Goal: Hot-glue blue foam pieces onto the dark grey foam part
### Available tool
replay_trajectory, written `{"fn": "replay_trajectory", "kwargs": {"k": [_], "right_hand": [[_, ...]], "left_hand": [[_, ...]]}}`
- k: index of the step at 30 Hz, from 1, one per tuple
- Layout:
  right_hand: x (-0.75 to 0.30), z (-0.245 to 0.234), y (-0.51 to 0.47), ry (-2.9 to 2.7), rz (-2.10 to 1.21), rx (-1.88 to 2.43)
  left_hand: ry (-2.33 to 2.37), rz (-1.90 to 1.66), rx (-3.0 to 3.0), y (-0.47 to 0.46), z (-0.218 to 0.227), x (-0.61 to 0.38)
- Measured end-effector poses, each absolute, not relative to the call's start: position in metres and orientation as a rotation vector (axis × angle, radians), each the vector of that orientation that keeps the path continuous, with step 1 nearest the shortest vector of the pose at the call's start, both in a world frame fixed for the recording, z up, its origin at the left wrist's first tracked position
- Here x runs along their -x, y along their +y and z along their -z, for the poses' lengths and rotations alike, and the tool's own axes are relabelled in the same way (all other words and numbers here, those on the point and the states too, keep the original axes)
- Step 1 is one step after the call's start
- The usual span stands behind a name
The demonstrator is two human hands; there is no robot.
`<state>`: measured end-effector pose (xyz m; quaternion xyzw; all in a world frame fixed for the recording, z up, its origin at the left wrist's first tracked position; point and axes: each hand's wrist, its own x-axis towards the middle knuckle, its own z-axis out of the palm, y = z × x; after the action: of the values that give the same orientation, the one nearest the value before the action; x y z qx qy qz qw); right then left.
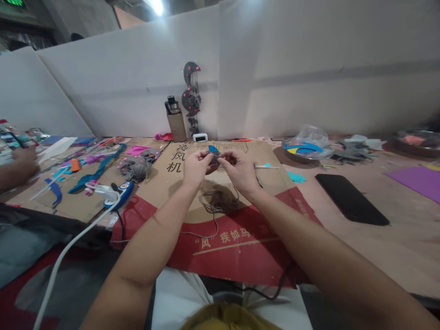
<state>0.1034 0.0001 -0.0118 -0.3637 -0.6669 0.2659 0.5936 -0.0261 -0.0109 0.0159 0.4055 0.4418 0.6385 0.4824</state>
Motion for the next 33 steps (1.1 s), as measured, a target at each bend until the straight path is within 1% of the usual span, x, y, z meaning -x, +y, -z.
{"fn": "replay_trajectory", "kwargs": {"k": [3, 9, 25, 29, 33], "right_hand": [[-0.104, 0.014, 0.001, -1.557, -0.596, 0.879], [-0.106, 0.015, 0.007, -1.500, -0.665, 0.913], [-0.106, 0.006, 0.000, -1.506, -0.687, 0.918], [-0.110, 0.003, -0.001, -1.510, -0.635, 0.923], [-0.115, -0.002, -0.003, -1.553, -0.508, 0.938]], "left_hand": [[1.038, -1.515, -0.941, -0.015, -0.020, 0.025], [1.010, -1.471, -0.897, -0.019, -0.025, 0.023], [0.945, -1.464, -0.942, -0.018, -0.023, 0.025], [0.951, -1.480, -0.948, -0.016, -0.021, 0.025], [0.952, -1.476, -0.982, -0.015, -0.019, 0.025]]}}
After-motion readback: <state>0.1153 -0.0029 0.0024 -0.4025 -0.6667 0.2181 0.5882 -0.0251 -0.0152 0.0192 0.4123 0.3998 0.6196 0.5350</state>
